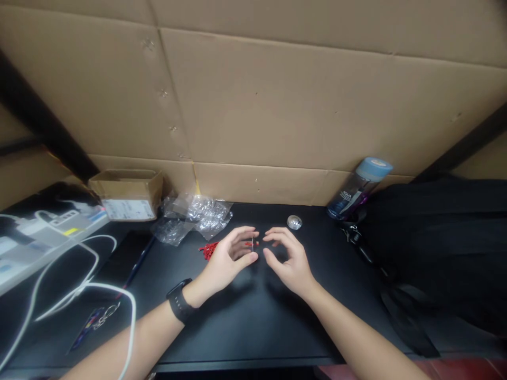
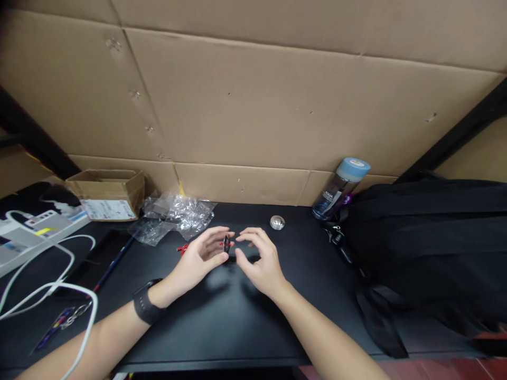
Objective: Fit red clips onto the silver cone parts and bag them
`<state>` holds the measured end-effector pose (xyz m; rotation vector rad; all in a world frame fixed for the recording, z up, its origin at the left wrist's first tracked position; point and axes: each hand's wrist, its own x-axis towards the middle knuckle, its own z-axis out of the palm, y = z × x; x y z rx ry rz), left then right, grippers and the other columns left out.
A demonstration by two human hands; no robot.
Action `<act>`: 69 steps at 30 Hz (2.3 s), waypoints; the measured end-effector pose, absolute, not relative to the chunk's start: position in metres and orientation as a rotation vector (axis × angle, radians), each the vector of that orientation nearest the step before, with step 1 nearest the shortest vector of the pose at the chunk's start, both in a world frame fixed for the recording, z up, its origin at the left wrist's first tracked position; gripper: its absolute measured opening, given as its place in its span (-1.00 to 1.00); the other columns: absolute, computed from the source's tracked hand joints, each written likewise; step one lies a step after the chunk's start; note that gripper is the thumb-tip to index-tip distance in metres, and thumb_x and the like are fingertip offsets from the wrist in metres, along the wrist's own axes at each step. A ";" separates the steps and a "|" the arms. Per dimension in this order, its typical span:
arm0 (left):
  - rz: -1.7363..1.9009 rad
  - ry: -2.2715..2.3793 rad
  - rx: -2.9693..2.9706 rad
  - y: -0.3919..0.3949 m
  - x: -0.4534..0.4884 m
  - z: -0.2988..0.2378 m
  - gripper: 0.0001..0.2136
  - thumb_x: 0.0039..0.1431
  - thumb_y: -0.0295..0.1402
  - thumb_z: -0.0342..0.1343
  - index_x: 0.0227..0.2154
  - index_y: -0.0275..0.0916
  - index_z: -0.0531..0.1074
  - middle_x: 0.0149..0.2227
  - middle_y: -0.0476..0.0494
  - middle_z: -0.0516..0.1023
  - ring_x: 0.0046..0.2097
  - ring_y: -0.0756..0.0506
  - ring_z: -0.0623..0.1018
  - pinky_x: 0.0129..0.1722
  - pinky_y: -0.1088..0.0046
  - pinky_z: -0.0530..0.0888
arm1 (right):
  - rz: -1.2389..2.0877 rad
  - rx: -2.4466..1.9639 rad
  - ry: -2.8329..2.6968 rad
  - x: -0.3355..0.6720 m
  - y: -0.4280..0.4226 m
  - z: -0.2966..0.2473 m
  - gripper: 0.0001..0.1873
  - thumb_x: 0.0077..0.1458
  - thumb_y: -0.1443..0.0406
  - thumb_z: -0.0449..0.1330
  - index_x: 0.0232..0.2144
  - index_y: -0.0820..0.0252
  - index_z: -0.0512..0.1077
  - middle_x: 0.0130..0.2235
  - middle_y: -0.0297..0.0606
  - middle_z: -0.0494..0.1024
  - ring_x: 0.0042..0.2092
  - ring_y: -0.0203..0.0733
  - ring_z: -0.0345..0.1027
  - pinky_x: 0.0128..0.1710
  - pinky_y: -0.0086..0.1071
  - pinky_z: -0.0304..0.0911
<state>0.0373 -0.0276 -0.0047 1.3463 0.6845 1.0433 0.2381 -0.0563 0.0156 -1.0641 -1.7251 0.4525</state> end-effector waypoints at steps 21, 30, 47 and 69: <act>1.147 0.807 1.984 -0.027 0.031 0.008 -0.65 0.17 -0.41 0.28 0.03 -0.15 0.48 0.05 -0.21 0.53 0.05 -0.16 0.58 0.11 0.21 0.54 | 0.158 -1.098 -1.865 0.253 -0.049 0.019 -0.92 0.20 0.37 0.23 -0.29 0.08 0.49 0.05 -0.10 0.49 0.05 0.04 0.42 0.04 -0.03 0.36; 0.899 1.003 2.618 -0.026 0.028 -0.003 -0.63 0.26 -0.46 0.11 0.13 -0.15 0.45 0.20 -0.30 0.48 0.38 -0.38 0.27 0.28 -0.11 0.25 | 0.159 -1.154 -1.999 0.252 -0.033 0.004 -0.93 0.23 0.36 0.23 -0.28 0.09 0.49 0.07 -0.09 0.47 0.14 0.08 0.34 0.17 0.07 0.30; 0.712 1.005 2.759 -0.034 0.045 -0.026 -0.56 0.40 -0.25 0.07 0.30 -0.10 0.32 0.32 -0.28 0.40 0.41 -0.40 0.23 0.33 -0.18 0.12 | 0.126 -1.258 -2.037 0.257 -0.018 -0.012 -0.91 0.24 0.37 0.21 -0.33 0.12 0.48 0.06 -0.09 0.46 0.13 0.06 0.31 0.16 0.01 0.31; 0.723 1.109 2.788 0.002 -0.020 0.016 -0.81 0.27 -0.34 0.21 -0.07 -0.10 0.58 0.09 -0.20 0.54 0.29 -0.36 0.31 0.24 -0.02 0.22 | 0.123 -1.780 -1.779 0.350 0.026 -0.028 -0.62 0.10 0.26 0.27 0.00 0.05 0.47 -0.01 -0.17 0.65 0.04 0.09 0.49 0.07 0.03 0.35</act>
